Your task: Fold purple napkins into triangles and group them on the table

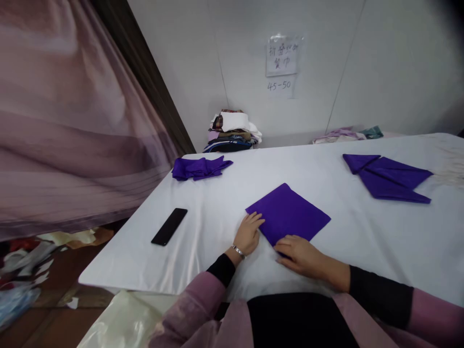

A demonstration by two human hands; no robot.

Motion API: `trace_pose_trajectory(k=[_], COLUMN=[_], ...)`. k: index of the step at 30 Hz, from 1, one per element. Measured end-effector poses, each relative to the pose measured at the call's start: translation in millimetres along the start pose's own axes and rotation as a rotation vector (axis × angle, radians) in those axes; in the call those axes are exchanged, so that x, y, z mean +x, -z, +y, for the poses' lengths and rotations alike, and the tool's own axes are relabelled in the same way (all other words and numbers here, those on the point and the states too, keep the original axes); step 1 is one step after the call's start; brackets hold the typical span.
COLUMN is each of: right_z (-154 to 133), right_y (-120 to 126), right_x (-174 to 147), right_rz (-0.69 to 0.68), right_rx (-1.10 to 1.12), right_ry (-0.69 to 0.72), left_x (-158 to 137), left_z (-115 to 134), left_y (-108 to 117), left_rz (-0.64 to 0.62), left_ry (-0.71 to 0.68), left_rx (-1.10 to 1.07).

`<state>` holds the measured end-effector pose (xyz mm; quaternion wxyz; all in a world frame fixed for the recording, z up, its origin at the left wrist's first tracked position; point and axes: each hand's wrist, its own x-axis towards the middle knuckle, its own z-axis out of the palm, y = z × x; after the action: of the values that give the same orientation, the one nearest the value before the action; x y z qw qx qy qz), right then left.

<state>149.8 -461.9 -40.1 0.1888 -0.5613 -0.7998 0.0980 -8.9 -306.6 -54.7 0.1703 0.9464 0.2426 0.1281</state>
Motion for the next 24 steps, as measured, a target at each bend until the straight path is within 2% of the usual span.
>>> trace_pose_trajectory(k=[3, 6, 9, 13, 19, 24], right_z=[20, 43, 57, 67, 101, 158], right_y=[14, 15, 5, -12, -18, 3], right_x=[18, 49, 85, 115, 115, 103], right_rz=[0.070, 0.125, 0.043, -0.103, -0.105, -0.067], right_rx=[0.089, 0.055, 0.022, 0.014, -0.035, -0.159], right_ry=[-0.050, -0.137, -0.147, -0.102, -0.154, -0.360], left_x=[13, 32, 44, 45, 41, 41], left_z=[8, 12, 12, 9, 8, 8], left_y=[-2, -14, -29, -39, -36, -37], left_rz=[0.044, 0.036, -0.038, -0.073, -0.053, -0.056], left_ry=[0.058, 0.178, 0.241, 0.228, 0.267, 0.261], left_rx=[0.031, 0.145, 0.227, 0.249, 0.207, 0.226])
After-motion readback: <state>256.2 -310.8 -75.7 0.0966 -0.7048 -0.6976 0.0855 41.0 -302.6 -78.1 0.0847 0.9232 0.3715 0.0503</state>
